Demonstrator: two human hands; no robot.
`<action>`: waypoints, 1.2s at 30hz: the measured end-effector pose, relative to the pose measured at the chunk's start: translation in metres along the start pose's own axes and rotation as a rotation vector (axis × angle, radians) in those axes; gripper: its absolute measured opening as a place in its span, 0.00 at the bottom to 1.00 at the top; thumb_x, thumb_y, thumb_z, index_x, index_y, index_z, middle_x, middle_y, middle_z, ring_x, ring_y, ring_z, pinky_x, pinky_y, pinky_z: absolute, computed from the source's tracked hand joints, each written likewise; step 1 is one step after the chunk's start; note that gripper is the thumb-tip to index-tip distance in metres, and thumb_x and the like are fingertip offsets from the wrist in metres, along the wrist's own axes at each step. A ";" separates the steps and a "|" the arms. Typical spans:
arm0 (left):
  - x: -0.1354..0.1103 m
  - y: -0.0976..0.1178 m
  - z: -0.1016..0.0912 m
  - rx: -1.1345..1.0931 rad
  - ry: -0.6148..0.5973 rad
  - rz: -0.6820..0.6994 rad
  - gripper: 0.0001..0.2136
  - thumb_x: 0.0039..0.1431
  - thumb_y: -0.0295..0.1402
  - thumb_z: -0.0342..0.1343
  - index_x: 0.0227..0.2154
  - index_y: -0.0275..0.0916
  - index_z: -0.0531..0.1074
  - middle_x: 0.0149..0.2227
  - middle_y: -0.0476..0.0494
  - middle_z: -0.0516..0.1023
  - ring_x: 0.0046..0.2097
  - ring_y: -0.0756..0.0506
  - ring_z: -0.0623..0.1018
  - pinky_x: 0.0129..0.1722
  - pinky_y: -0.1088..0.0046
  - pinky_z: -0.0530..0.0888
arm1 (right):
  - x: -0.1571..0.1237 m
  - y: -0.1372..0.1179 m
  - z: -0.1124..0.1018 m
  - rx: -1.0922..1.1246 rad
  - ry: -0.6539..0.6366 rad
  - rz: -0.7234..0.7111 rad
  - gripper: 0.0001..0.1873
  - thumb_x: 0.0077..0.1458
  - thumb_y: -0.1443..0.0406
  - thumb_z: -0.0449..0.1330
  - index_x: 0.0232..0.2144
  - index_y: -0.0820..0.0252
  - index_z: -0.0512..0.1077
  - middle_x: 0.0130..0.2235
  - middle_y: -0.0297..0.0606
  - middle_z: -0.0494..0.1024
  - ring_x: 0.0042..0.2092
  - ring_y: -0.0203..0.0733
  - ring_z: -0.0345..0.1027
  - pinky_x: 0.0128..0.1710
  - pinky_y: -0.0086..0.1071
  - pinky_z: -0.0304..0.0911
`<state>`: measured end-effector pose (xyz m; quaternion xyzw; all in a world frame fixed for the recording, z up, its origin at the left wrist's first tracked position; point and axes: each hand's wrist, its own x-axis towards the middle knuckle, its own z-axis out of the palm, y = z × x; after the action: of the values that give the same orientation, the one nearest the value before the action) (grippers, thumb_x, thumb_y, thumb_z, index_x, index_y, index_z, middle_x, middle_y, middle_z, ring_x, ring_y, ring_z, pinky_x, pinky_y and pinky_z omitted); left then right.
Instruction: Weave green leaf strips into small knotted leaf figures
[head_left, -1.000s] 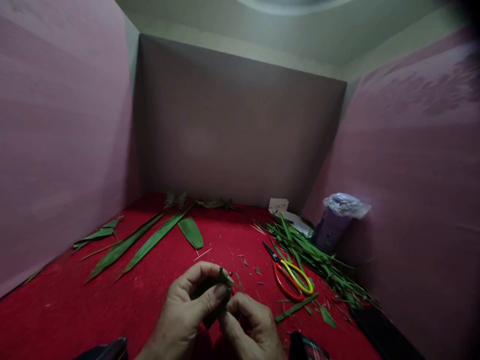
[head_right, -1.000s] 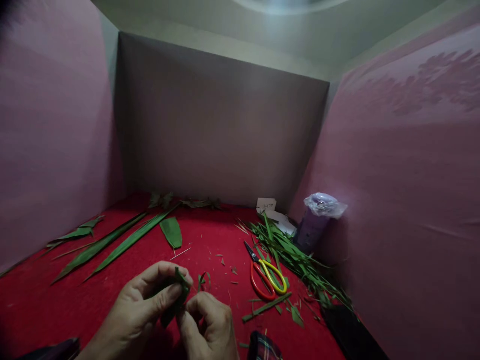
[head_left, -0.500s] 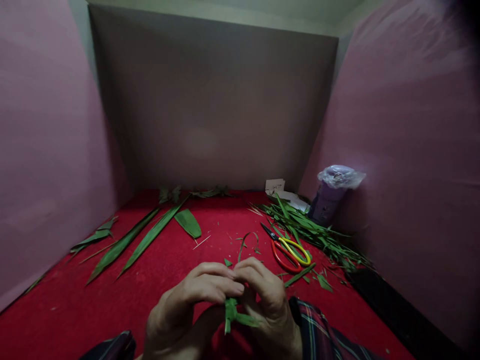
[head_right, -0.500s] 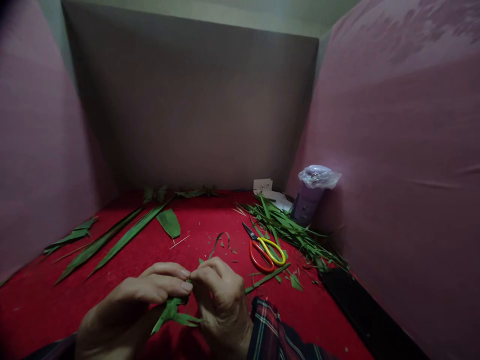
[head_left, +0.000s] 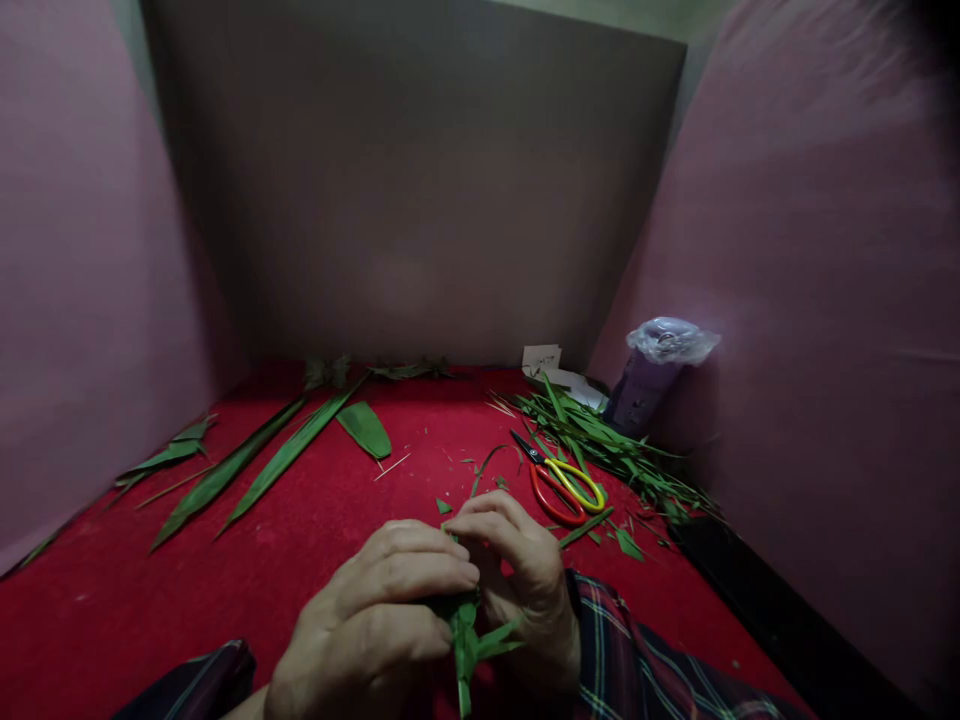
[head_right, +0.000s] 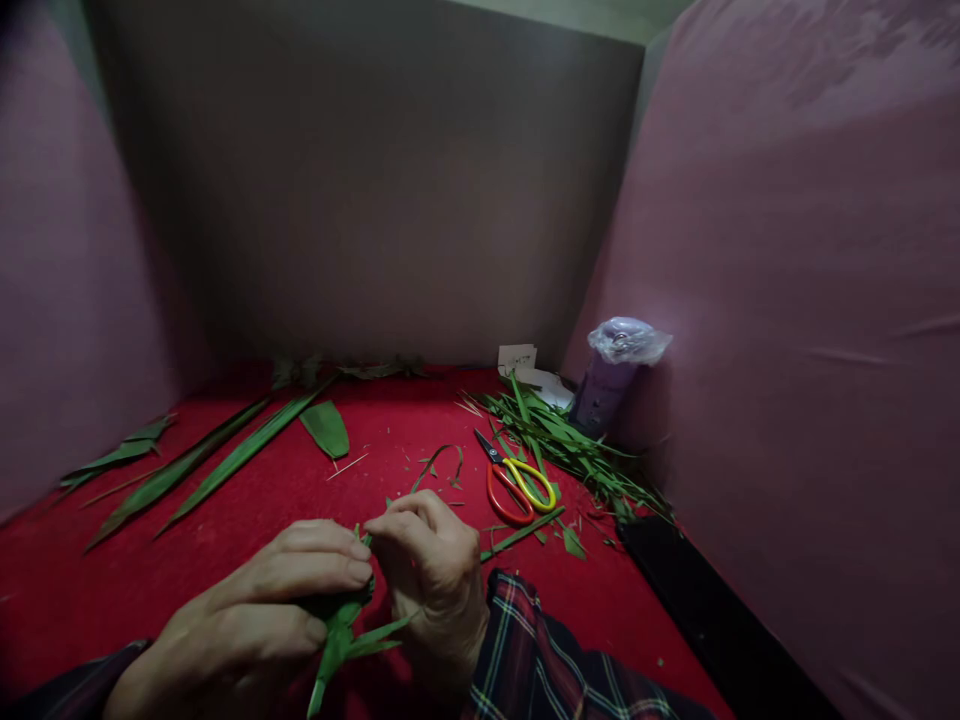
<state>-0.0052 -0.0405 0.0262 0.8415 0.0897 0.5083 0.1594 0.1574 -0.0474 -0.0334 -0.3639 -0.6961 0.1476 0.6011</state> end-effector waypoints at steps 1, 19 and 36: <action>-0.002 -0.001 0.001 -0.011 0.013 -0.007 0.05 0.57 0.25 0.56 0.32 0.43 0.74 0.31 0.44 0.82 0.35 0.46 0.80 0.37 0.73 0.78 | 0.000 0.000 0.001 -0.004 0.011 -0.009 0.09 0.52 0.73 0.60 0.36 0.60 0.75 0.32 0.39 0.71 0.32 0.37 0.68 0.29 0.27 0.62; -0.019 -0.012 0.007 -0.290 0.186 -0.272 0.14 0.53 0.18 0.57 0.38 0.43 0.77 0.37 0.45 0.81 0.39 0.46 0.79 0.39 0.76 0.76 | 0.004 -0.011 0.002 -0.084 -0.113 0.043 0.07 0.55 0.70 0.54 0.28 0.61 0.72 0.26 0.38 0.72 0.29 0.38 0.66 0.28 0.28 0.60; -0.009 -0.028 0.009 -0.734 0.452 -1.265 0.10 0.37 0.30 0.71 0.26 0.35 0.80 0.24 0.44 0.82 0.26 0.51 0.76 0.27 0.82 0.70 | 0.007 -0.001 0.000 -0.147 -0.045 0.300 0.15 0.63 0.62 0.45 0.31 0.59 0.69 0.27 0.36 0.72 0.30 0.37 0.67 0.30 0.27 0.60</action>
<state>-0.0008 -0.0185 0.0043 0.3987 0.4100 0.4772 0.6672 0.1568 -0.0431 -0.0281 -0.5034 -0.6563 0.1924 0.5281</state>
